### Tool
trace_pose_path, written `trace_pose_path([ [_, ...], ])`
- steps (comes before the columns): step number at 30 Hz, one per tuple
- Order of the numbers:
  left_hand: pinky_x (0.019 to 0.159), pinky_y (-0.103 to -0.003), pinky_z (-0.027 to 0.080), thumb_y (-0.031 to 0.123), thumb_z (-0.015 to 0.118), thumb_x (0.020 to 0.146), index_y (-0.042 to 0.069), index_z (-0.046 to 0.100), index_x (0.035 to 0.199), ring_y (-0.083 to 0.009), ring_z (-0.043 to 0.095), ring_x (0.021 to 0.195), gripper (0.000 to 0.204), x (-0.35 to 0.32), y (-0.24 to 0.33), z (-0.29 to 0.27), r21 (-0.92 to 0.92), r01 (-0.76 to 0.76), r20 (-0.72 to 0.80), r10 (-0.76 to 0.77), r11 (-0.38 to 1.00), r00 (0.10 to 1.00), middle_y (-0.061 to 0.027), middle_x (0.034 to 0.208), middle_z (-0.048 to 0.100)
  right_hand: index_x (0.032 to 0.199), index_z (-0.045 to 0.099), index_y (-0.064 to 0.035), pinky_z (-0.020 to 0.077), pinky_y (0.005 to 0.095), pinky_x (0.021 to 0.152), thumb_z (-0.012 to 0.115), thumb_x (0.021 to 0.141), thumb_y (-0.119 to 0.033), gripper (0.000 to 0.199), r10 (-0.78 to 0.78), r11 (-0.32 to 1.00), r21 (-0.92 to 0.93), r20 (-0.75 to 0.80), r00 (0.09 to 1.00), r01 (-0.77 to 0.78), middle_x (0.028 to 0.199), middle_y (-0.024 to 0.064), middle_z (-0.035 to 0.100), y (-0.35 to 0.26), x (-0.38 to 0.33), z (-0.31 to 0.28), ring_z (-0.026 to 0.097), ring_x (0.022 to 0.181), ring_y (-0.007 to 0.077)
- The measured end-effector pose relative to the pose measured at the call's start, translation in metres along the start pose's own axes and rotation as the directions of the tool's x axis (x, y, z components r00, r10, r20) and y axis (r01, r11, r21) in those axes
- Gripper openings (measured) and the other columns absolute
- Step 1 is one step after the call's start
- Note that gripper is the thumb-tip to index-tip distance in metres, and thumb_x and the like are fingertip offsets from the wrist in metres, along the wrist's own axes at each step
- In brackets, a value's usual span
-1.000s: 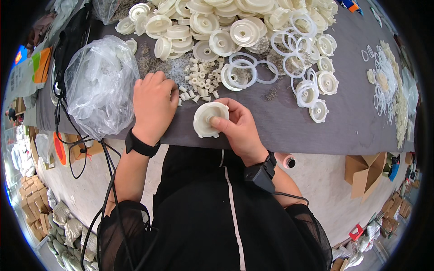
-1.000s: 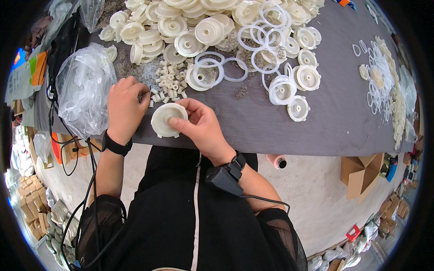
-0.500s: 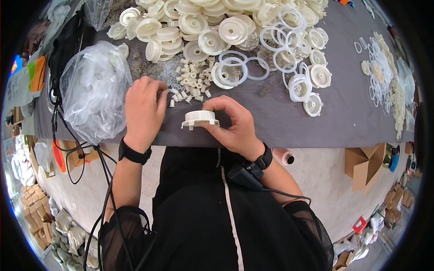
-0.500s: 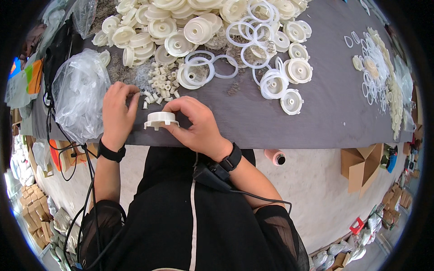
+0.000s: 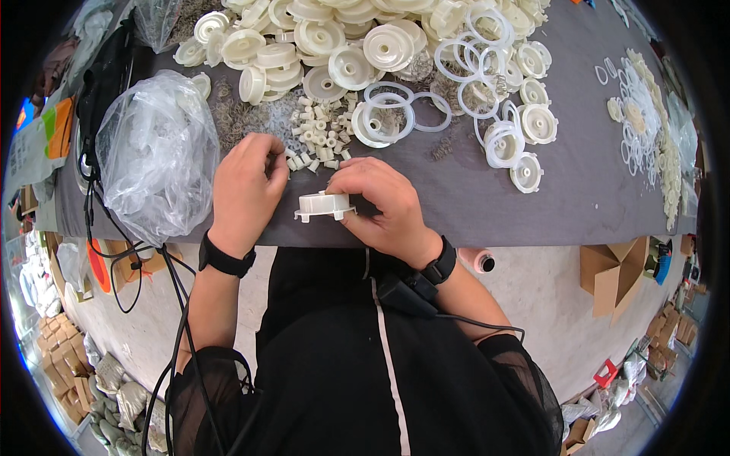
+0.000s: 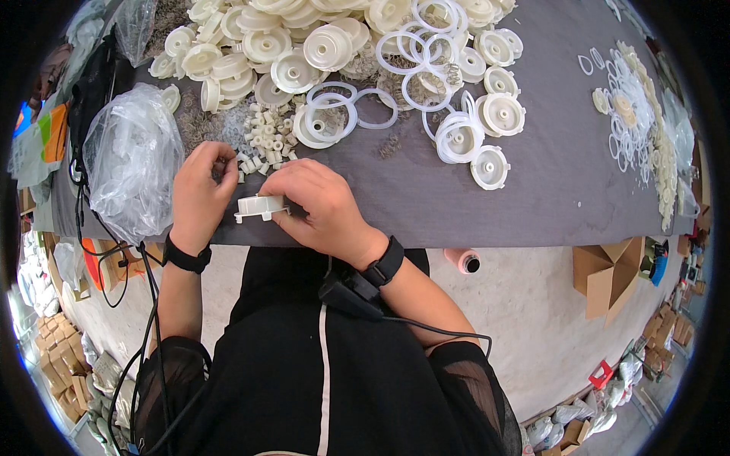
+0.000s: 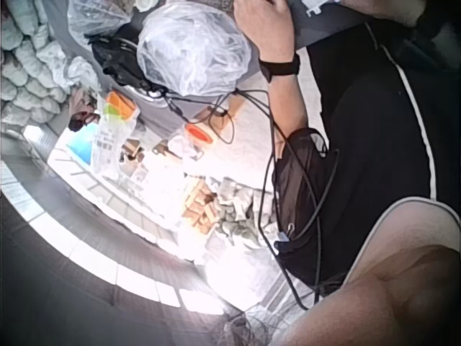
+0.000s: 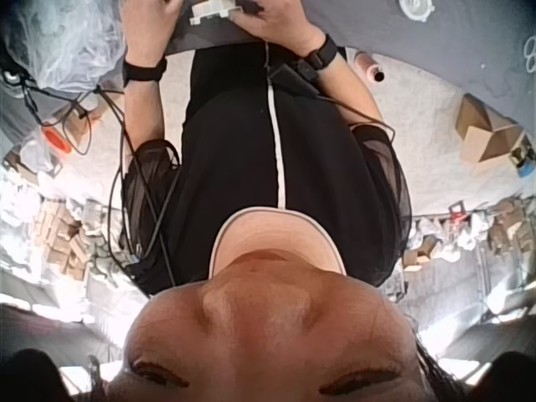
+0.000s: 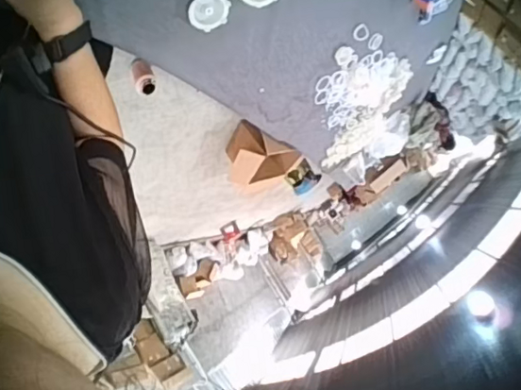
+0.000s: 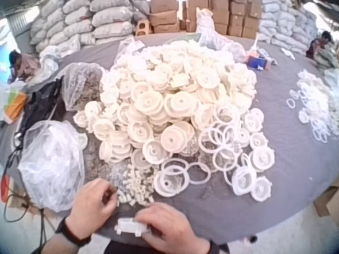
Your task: Assembling small white plastic components by inserting center pieces into circular housings.
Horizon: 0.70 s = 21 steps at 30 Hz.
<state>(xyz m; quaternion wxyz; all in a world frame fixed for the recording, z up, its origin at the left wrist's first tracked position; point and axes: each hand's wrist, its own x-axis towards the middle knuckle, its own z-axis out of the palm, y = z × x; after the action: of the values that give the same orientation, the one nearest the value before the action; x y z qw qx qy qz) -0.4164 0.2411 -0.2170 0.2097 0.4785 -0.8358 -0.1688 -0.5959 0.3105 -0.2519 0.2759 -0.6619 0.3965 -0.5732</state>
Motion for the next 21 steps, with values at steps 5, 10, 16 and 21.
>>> trace_pose_path([
  [5, 0.063, -0.029, 0.045, -0.002, 0.059, 0.075, 0.002, 0.058, 0.089, -0.0200, 0.056, 0.069, 0.014, 0.000, 0.000, 0.000, 0.061, -0.056, -0.032, 0.058, 0.997, 0.998, -0.0095, 0.079, 0.056, 0.087, 0.059, -0.0041, 0.0475, 0.0367, 0.076, 0.068, 0.062, 0.001, 0.027, 0.008, 1.000, 0.007, -0.003, 1.000, -0.008, 0.084, 0.0084, 0.061, 0.000, -0.001, 0.000, 0.058, 0.083, 0.0298],
  [10, 0.068, -0.023, 0.044, -0.007, 0.062, 0.073, 0.000, 0.060, 0.093, -0.0101, 0.056, 0.073, 0.022, -0.002, 0.015, -0.010, -0.429, 0.145, 0.091, -0.117, 0.891, 0.989, -0.0035, 0.082, 0.059, 0.087, 0.060, -0.0045, 0.0480, 0.0372, 0.078, 0.068, 0.062, 0.001, 0.026, -0.018, 1.000, -0.019, -0.018, 1.000, 0.017, 0.084, 0.0083, 0.061, 0.001, -0.002, -0.001, 0.059, 0.082, 0.0289],
  [16, 0.076, -0.024, 0.046, -0.009, 0.066, 0.069, 0.000, 0.060, 0.087, -0.0119, 0.060, 0.079, 0.020, -0.005, 0.032, -0.025, -0.687, 0.252, 0.278, -0.074, 0.682, 0.958, -0.0059, 0.084, 0.063, 0.086, 0.061, -0.0050, 0.0495, 0.0389, 0.078, 0.069, 0.062, 0.001, 0.026, -0.090, 0.995, 0.032, 0.005, 0.996, 0.090, 0.082, 0.0080, 0.061, -0.007, 0.000, -0.010, 0.060, 0.079, 0.0271],
  [21, 0.077, -0.026, 0.047, -0.011, 0.067, 0.067, -0.001, 0.060, 0.085, -0.0143, 0.062, 0.081, 0.021, -0.006, 0.033, -0.031, -0.759, 0.292, 0.350, -0.014, 0.582, 0.937, -0.0077, 0.083, 0.063, 0.088, 0.063, -0.0059, 0.0499, 0.0341, 0.072, 0.067, 0.061, 0.004, 0.029, -0.082, 0.991, 0.105, 0.033, 0.996, 0.078, 0.088, 0.0077, 0.061, -0.013, 0.001, -0.015, 0.060, 0.079, 0.0250],
])
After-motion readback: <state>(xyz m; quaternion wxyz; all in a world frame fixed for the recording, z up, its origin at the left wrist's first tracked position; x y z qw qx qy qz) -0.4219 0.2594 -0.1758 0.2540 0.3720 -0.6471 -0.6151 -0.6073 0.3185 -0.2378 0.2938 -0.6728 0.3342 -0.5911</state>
